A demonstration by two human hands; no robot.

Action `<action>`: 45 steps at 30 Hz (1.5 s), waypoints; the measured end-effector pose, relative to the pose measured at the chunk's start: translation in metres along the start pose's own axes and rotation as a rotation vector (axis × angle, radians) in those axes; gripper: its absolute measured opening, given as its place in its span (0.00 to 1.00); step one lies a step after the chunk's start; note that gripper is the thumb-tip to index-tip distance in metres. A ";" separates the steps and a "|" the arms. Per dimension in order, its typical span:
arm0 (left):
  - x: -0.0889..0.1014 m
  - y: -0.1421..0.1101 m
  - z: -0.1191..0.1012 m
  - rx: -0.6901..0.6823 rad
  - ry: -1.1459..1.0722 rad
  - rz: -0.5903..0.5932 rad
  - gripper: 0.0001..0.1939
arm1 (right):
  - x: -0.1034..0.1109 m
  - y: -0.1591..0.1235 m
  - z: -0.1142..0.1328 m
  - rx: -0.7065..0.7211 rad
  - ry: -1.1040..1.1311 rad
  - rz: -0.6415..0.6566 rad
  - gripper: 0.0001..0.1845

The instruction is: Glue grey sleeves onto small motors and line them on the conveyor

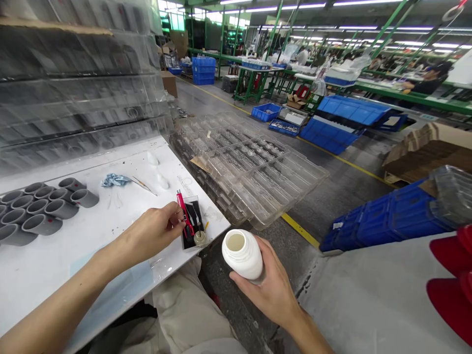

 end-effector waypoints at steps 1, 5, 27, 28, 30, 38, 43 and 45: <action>0.004 -0.001 -0.001 -0.001 0.003 -0.004 0.06 | 0.000 0.001 0.000 0.000 -0.005 0.010 0.41; 0.025 -0.005 -0.016 -0.057 -0.025 -0.032 0.12 | 0.004 0.006 0.000 0.028 -0.063 0.059 0.44; 0.035 -0.006 -0.034 -0.385 -0.546 -0.198 0.09 | 0.026 0.050 0.046 0.333 -0.239 0.087 0.41; 0.035 -0.006 -0.034 -0.388 -0.554 -0.209 0.09 | 0.026 0.052 0.046 0.334 -0.252 0.089 0.42; 0.035 -0.008 -0.034 -0.407 -0.559 -0.232 0.09 | 0.025 0.055 0.046 0.337 -0.265 0.090 0.42; 0.033 -0.008 -0.035 -0.374 -0.658 -0.271 0.12 | 0.022 0.059 0.053 0.385 -0.250 0.108 0.39; 0.032 -0.009 -0.036 -0.388 -0.693 -0.278 0.10 | 0.025 0.059 0.059 0.413 -0.253 0.107 0.40; 0.032 -0.009 -0.036 -0.387 -0.702 -0.269 0.10 | 0.026 0.060 0.060 0.425 -0.254 0.111 0.40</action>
Point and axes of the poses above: each hand's wrist, its own y-axis towards the middle knuckle, its own x-axis out of the back of the hand, z = x × y, the point moved 8 cm from there along y, towards the middle knuckle, and after that the axes turned 10 degrees about -z, right-handed, at the moved point
